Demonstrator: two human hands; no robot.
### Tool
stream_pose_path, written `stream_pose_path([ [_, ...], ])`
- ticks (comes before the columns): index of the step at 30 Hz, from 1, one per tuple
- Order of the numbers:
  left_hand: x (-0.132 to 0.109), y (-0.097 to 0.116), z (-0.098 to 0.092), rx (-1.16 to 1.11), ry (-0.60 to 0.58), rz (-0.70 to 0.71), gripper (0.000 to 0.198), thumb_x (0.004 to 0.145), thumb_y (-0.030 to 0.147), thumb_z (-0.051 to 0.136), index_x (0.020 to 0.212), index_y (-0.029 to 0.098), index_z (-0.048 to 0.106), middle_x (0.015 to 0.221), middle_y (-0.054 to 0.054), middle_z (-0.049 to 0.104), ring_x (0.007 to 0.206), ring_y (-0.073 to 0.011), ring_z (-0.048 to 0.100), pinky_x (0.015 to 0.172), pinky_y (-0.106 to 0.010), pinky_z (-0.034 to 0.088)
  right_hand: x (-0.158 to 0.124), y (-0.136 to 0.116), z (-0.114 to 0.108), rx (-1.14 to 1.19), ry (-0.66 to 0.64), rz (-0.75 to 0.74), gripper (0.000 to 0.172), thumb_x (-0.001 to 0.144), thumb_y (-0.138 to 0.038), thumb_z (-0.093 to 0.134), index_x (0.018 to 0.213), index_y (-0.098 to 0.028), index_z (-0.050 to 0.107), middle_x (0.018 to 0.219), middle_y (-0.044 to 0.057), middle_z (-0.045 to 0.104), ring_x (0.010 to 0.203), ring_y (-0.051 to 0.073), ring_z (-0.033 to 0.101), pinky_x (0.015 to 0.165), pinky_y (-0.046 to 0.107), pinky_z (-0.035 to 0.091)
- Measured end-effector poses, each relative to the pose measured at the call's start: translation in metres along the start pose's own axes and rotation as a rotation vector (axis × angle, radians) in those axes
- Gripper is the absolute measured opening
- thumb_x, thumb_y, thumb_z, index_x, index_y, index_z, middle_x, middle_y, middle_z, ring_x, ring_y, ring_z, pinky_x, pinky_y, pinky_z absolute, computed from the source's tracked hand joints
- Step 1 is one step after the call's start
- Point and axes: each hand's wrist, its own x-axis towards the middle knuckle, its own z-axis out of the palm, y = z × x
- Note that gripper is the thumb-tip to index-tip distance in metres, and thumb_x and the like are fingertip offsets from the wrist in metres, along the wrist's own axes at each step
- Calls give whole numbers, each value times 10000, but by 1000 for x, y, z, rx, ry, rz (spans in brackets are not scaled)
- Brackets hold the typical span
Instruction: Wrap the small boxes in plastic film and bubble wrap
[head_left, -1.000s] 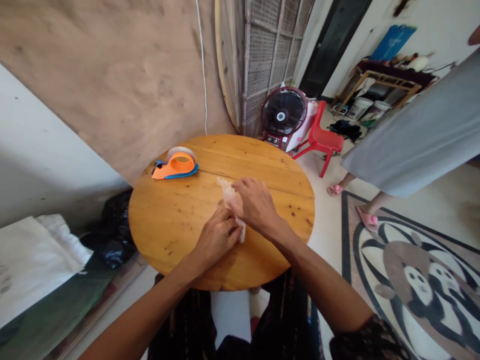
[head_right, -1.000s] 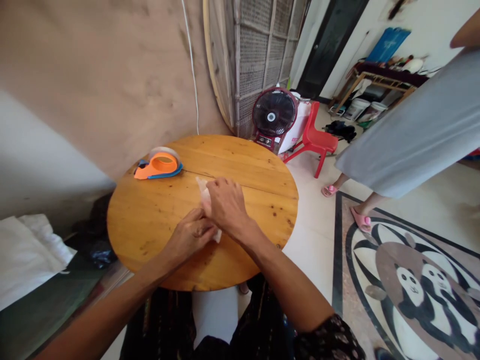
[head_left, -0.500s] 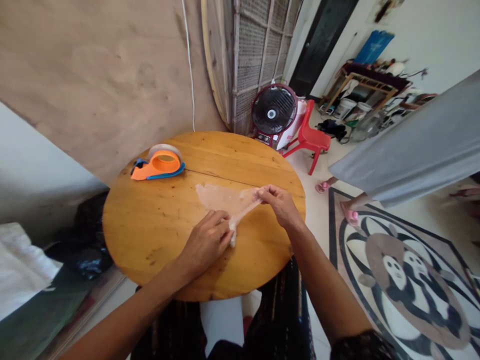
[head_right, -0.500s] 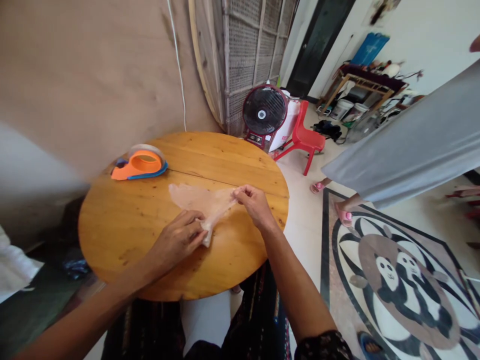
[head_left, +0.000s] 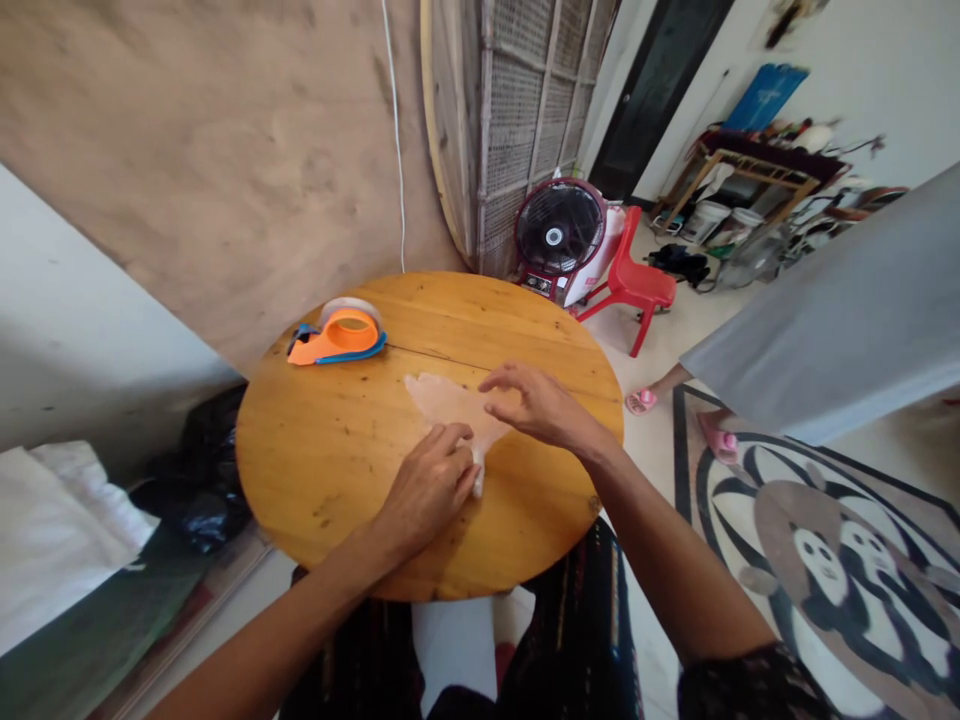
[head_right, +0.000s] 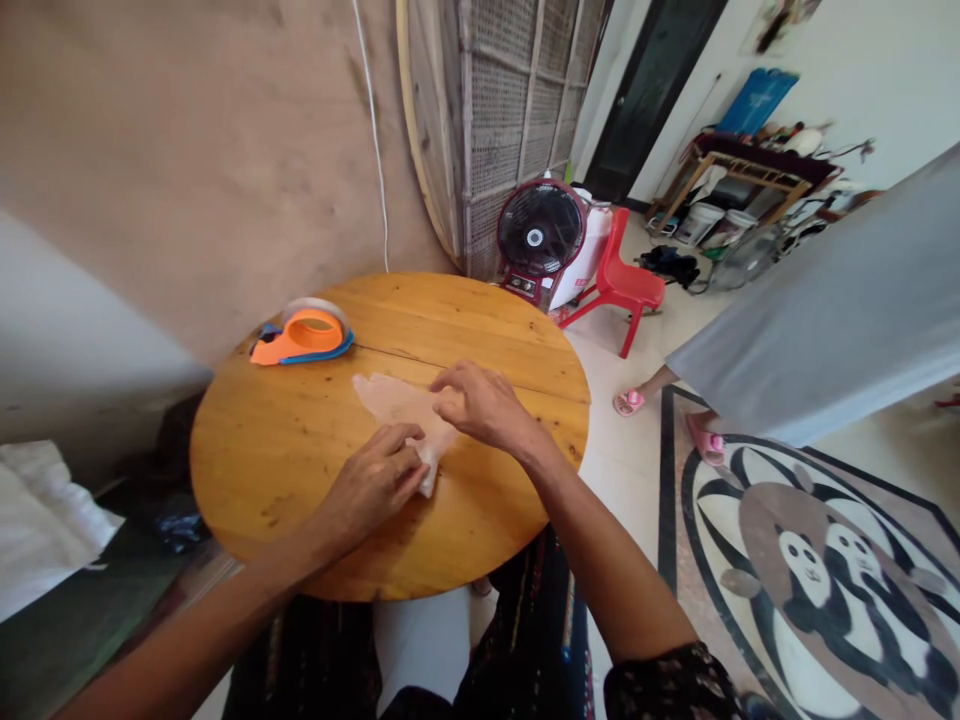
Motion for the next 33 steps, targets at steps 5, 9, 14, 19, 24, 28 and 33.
stream_pose_path([
  [5,1,1,-2,-9,-4,16,123,878,103,594,776,165,626,1112,-77,663,933,-204,619,788,-334,552,12,-2,1,8,9,-3,114,874,-183,648,850,-192,759,867,27,689,812,143,612,785,290,426],
  [9,1,0,-2,-59,-27,-1,158,879,85,590,744,166,606,970,-58,657,883,-189,597,777,-322,538,8,-5,2,40,47,-26,114,872,-151,660,849,-193,763,824,19,691,784,138,606,764,286,413],
  [14,-1,-1,-1,-119,-45,-40,122,912,104,565,812,164,602,866,-43,631,865,-196,562,774,-335,515,-7,-15,7,-24,102,-135,112,889,-157,663,860,-191,765,816,20,689,788,139,605,761,285,400],
  [19,-6,-1,5,-199,16,-74,154,950,136,530,836,173,625,891,-49,638,899,-197,553,832,-354,499,-27,-19,20,-126,197,-222,114,917,-204,647,887,-214,757,826,24,678,834,159,592,784,305,383],
  [24,-11,6,-1,-316,87,-151,178,898,99,537,904,179,697,942,-59,661,947,-200,569,867,-354,507,-53,-22,35,-190,291,-280,159,950,-199,578,912,-216,731,847,32,650,814,164,549,794,327,372],
  [28,-14,11,-14,-401,22,-217,244,928,191,496,1039,200,713,1005,-62,674,996,-214,583,889,-370,504,-66,-23,47,-251,332,-269,192,959,-188,535,922,-234,718,841,36,632,801,173,517,812,350,361],
  [33,-23,12,-12,-389,99,-357,329,997,280,400,804,203,655,857,-33,679,834,-192,600,763,-334,480,-79,-29,67,-295,272,-223,182,943,-191,546,1026,-258,693,948,35,670,897,192,533,913,397,344],
])
